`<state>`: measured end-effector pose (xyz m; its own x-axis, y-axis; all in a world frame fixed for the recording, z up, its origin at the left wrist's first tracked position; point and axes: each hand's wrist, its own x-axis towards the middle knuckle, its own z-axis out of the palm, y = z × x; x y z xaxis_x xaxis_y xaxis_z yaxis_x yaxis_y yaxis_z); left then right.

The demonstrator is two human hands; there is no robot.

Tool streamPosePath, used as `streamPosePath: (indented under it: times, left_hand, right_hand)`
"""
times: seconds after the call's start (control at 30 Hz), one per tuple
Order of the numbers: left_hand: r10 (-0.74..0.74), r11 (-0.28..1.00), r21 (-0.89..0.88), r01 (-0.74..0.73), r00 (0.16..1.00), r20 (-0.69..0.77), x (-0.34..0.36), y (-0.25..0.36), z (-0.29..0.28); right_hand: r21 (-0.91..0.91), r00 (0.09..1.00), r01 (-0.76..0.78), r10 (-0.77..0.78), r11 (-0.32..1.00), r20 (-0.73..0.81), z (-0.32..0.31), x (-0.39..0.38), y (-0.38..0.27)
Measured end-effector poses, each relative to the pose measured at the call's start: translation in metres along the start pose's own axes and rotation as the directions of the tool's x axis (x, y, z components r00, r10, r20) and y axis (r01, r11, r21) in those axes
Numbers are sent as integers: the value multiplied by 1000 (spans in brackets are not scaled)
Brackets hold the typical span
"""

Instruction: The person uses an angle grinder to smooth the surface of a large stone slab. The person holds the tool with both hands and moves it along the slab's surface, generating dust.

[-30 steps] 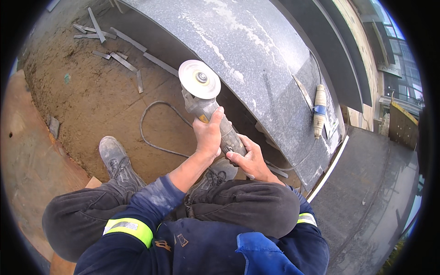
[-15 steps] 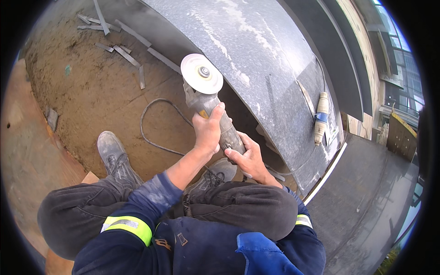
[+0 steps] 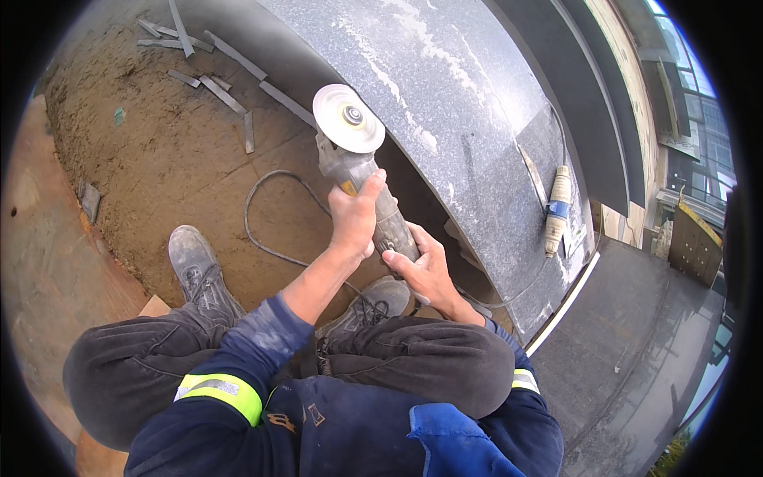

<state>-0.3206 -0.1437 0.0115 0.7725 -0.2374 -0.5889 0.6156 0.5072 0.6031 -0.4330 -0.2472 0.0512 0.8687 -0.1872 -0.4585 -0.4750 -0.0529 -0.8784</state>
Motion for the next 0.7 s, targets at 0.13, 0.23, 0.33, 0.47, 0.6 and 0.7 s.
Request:
streamPosePath:
  times: [0.13,0.23,0.33,0.47,0.6,0.7]
  left_hand:
    - [-2,1000,25,2,1000,17,6,3,-4]
    - [1,1000,25,-1,1000,22,8,7,-3]
    - [-11,999,34,10,1000,21,11,11,-4]
    - [-7,999,31,6,1000,13,17,14,-5]
    - [-22,999,40,21,1000,12,20,22,-6]
    - [-34,999,32,34,999,-2,22,28,-3]
  right_hand:
    - [9,1000,3,-3,1000,5,3,5,-4]
    - [0,1000,25,-25,1000,0,5,8,-5]
    - [14,1000,15,-15,1000,-3,8,12,-7]
    - [31,1000,9,-9,999,3,11,16,-9]
    - [41,1000,26,-26,999,-3,17,20,-14]
    - [25,1000,6,-6,1000,0,19,22,-20]
